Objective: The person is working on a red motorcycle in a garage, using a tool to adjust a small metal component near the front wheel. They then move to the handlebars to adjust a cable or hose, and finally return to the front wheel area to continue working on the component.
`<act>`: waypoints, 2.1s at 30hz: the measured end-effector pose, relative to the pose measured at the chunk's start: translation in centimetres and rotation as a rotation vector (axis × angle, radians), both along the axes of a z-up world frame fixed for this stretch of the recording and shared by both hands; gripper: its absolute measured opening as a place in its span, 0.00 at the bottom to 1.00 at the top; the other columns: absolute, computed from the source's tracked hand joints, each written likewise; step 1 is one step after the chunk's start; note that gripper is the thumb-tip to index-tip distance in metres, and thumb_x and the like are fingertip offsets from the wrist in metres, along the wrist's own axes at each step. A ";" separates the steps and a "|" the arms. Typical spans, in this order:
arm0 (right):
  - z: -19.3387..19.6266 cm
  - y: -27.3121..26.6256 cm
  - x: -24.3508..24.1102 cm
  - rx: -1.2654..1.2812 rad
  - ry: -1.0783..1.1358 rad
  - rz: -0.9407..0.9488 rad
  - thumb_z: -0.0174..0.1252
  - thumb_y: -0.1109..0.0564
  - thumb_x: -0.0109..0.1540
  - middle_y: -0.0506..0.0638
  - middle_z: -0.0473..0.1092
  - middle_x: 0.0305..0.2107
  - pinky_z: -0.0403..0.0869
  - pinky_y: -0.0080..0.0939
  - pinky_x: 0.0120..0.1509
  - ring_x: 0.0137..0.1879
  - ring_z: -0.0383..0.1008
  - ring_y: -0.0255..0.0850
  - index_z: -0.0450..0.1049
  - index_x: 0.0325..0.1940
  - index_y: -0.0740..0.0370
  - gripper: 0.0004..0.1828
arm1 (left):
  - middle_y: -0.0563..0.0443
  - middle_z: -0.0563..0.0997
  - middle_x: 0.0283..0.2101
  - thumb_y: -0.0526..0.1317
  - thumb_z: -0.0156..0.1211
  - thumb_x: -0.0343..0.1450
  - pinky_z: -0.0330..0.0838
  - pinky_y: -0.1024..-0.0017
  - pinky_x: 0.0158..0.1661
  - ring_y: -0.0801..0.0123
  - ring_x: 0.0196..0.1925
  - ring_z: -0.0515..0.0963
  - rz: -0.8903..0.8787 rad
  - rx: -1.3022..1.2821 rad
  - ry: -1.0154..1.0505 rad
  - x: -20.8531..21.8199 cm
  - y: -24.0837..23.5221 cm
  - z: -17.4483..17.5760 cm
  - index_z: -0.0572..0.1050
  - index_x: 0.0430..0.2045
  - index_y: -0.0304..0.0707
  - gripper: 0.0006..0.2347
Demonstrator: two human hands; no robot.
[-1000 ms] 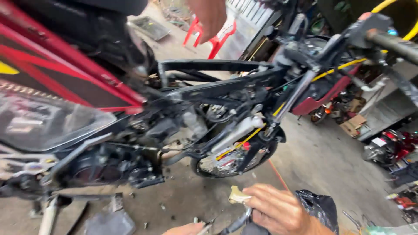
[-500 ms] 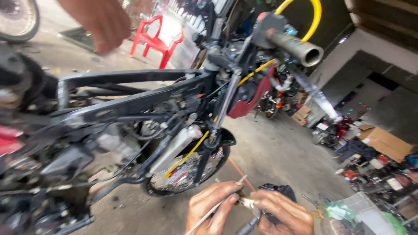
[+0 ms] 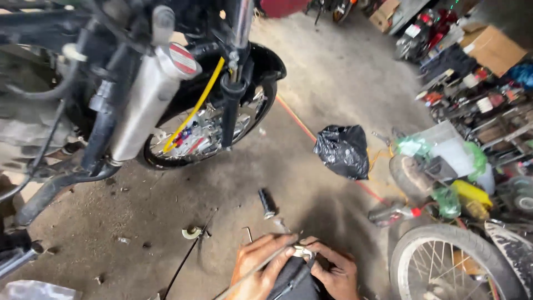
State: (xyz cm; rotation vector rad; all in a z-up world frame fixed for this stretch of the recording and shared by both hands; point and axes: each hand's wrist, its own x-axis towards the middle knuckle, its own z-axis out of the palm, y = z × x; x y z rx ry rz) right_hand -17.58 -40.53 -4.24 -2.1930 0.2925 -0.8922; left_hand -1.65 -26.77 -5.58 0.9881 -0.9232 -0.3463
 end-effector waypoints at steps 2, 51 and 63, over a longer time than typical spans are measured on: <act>2.4 0.2 0.6 -0.177 0.085 0.046 0.61 0.58 0.63 0.55 0.79 0.34 0.78 0.36 0.50 0.39 0.81 0.42 0.78 0.34 0.67 0.08 | 0.43 0.86 0.41 0.38 0.57 0.75 0.79 0.73 0.44 0.62 0.41 0.89 -0.049 -0.006 0.018 -0.7 0.3 -0.4 0.81 0.39 0.33 0.08; 0.1 -3.7 -2.5 -0.326 0.035 0.065 0.61 0.55 0.65 0.59 0.80 0.43 0.85 0.40 0.55 0.48 0.87 0.48 0.78 0.43 0.67 0.11 | 0.62 0.90 0.42 0.38 0.62 0.70 0.72 0.92 0.45 0.85 0.46 0.89 0.397 0.176 -0.306 -8.2 -4.1 -5.9 0.86 0.33 0.49 0.06; -0.3 -3.9 -2.2 -0.331 0.024 0.047 0.64 0.58 0.63 0.59 0.80 0.43 0.86 0.40 0.55 0.48 0.87 0.48 0.78 0.43 0.68 0.10 | 0.61 0.89 0.38 0.38 0.68 0.66 0.81 0.90 0.39 0.84 0.38 0.90 0.551 0.114 -0.244 -9.2 -5.9 -7.7 0.85 0.34 0.45 0.06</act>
